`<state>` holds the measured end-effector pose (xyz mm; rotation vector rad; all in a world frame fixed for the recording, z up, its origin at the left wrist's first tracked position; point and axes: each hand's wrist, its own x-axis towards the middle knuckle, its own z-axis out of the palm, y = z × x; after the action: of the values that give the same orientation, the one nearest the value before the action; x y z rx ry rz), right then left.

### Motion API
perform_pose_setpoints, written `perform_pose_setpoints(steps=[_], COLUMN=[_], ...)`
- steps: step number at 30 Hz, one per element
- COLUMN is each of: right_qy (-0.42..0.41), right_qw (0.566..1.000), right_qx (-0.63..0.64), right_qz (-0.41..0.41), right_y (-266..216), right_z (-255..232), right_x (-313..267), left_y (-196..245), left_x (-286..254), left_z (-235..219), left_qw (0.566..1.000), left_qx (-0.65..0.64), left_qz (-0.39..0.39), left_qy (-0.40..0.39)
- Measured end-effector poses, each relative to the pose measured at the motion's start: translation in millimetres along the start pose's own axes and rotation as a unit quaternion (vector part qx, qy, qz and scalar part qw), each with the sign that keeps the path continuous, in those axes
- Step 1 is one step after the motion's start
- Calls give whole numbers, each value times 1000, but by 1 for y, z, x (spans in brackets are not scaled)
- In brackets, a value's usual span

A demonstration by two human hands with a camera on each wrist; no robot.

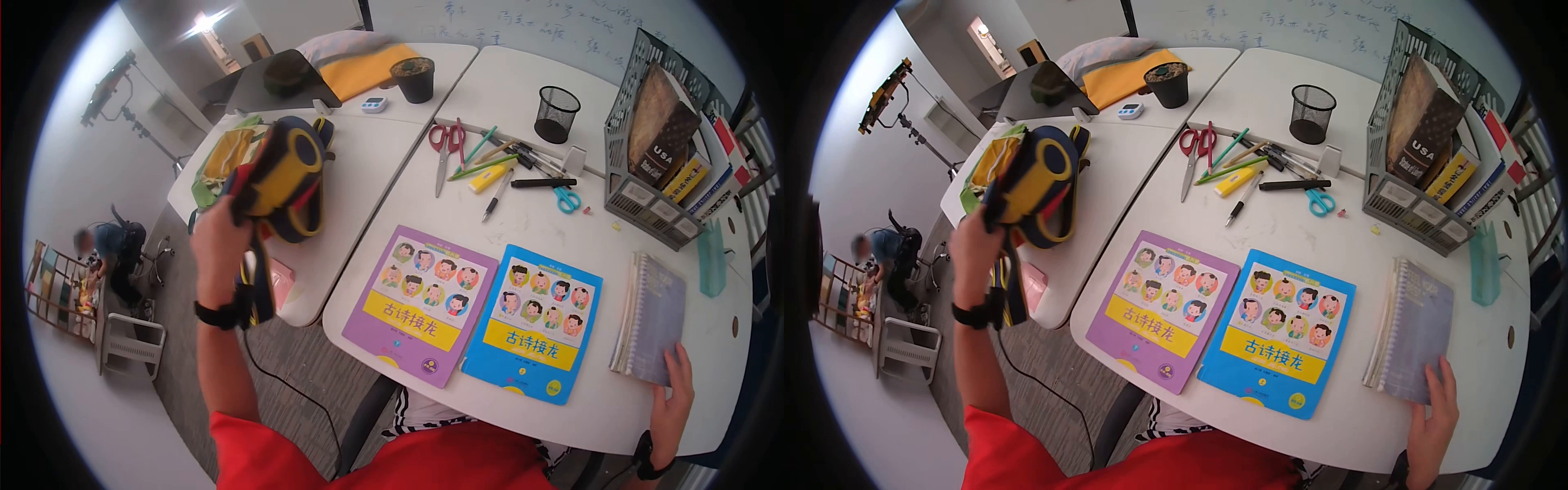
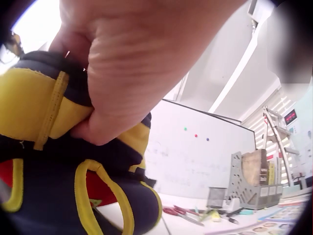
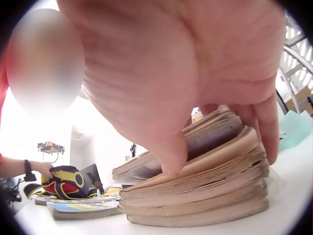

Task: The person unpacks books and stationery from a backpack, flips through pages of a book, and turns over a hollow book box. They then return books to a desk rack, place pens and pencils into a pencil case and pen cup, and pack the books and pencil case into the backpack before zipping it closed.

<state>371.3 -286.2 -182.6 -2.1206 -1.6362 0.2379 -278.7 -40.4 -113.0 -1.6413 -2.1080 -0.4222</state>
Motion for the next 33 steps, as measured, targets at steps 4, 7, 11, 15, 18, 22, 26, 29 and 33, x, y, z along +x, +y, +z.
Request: perform_pose_setpoints(steps=[4,7,11,15,18,22,26,29,33], right_qy=[17,4,0,11,14,29,38,35,29], right_qw=[1000,1000,1000,1000,1000,999,998,999,1000], right_qx=[2,13,19,26,15,15,30,38,8], right_qz=[8,10,3,7,-3,18,26,17,3], right_y=[0,6,-7,-8,-7,-1,-4,-2,2], right_z=[4,6,4,8,6,2,-2,5,9], right_x=[1,2,2,0,-3,-3,-4,-6,-11], left_y=[-61,-110,-138,-82,-37,20,29,30,32], left_x=[44,71,84,54,19,-7,17,50,57], left_z=[-38,-54,-65,-60,-20,19,29,31,48], left_qw=[995,986,976,982,997,985,983,991,978], left_qx=[58,95,100,68,-28,-142,-142,-110,-94], left_qz=[-37,-47,-78,-86,15,57,97,80,185], left_qy=[71,133,177,154,76,-78,-60,8,-20])
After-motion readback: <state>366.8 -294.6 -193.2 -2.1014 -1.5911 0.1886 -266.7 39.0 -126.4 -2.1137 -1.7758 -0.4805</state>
